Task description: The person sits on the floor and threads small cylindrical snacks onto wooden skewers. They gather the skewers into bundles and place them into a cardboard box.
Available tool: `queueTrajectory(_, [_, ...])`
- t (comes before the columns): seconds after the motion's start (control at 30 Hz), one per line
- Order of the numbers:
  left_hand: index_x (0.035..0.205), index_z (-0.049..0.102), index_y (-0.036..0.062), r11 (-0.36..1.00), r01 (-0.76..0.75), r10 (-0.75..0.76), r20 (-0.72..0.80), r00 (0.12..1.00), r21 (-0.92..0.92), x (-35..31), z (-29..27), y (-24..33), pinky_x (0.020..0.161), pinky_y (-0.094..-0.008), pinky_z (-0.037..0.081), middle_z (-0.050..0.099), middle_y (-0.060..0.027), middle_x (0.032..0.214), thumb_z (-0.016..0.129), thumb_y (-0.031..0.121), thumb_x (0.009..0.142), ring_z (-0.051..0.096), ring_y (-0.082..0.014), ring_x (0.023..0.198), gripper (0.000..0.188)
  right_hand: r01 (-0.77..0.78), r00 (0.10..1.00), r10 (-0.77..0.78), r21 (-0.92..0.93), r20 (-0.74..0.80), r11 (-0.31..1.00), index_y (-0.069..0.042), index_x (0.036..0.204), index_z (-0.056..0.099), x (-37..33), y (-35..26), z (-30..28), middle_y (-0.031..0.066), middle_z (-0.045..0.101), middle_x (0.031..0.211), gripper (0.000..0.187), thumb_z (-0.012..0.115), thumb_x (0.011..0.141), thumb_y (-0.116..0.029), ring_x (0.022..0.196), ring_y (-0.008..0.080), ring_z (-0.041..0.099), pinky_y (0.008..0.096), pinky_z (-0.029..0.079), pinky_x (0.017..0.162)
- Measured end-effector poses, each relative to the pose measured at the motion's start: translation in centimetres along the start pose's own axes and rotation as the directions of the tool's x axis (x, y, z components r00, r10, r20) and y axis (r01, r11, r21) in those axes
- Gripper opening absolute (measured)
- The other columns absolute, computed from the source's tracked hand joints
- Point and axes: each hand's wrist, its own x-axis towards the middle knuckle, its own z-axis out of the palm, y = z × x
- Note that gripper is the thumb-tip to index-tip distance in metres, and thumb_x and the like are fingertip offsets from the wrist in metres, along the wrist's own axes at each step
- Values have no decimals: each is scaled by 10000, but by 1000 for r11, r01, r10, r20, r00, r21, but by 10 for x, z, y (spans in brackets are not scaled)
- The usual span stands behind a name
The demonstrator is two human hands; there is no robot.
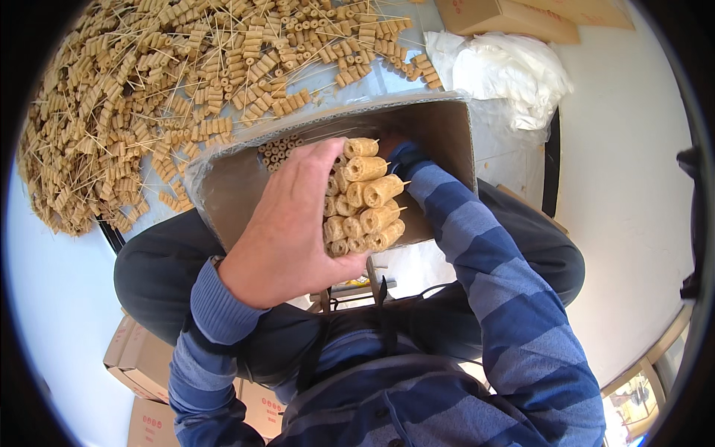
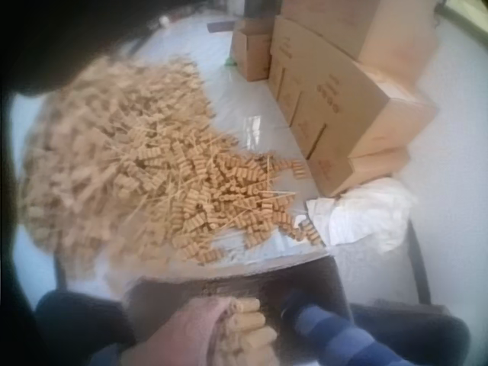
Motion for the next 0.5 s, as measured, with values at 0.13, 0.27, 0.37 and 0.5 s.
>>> queueTrajectory(0.13, [1453,293,-80,992,88,-107,224,969,94,27,26,-21,1109,-379,386,464,-243,1365,845,243,677,477,-320,1306,1006,-77,995,74,46,71,996,-178,1413,549,5,-2,0,146,486,1488,457,396,998,-298,1379,370,442,521,341,1136])
queueTrajectory(0.27, [1459,287,-99,918,376,-269,498,825,-128,59,43,-57,1108,-358,389,492,-242,1373,846,286,705,493,-301,1301,1015,13,983,-17,28,181,1000,-171,1439,515,14,9,12,125,479,1500,493,420,995,-363,1382,353,442,531,337,1134])
queueTrajectory(0.37, [1475,289,-80,835,504,-287,608,741,-220,88,58,-86,1108,-351,392,514,-211,1380,823,296,750,512,-281,1286,975,-89,995,90,18,-50,996,-167,1401,559,28,-1,48,108,498,1489,483,433,990,-385,1377,349,451,527,351,1123])
queueTrajectory(0.5, [1494,316,-31,874,386,-181,540,822,-296,112,87,-121,1141,-356,355,503,-177,1413,802,271,752,483,-256,1324,937,-29,955,149,417,-257,909,-154,1356,585,44,5,108,122,505,1473,458,419,1000,-389,1351,308,483,455,396,1106])
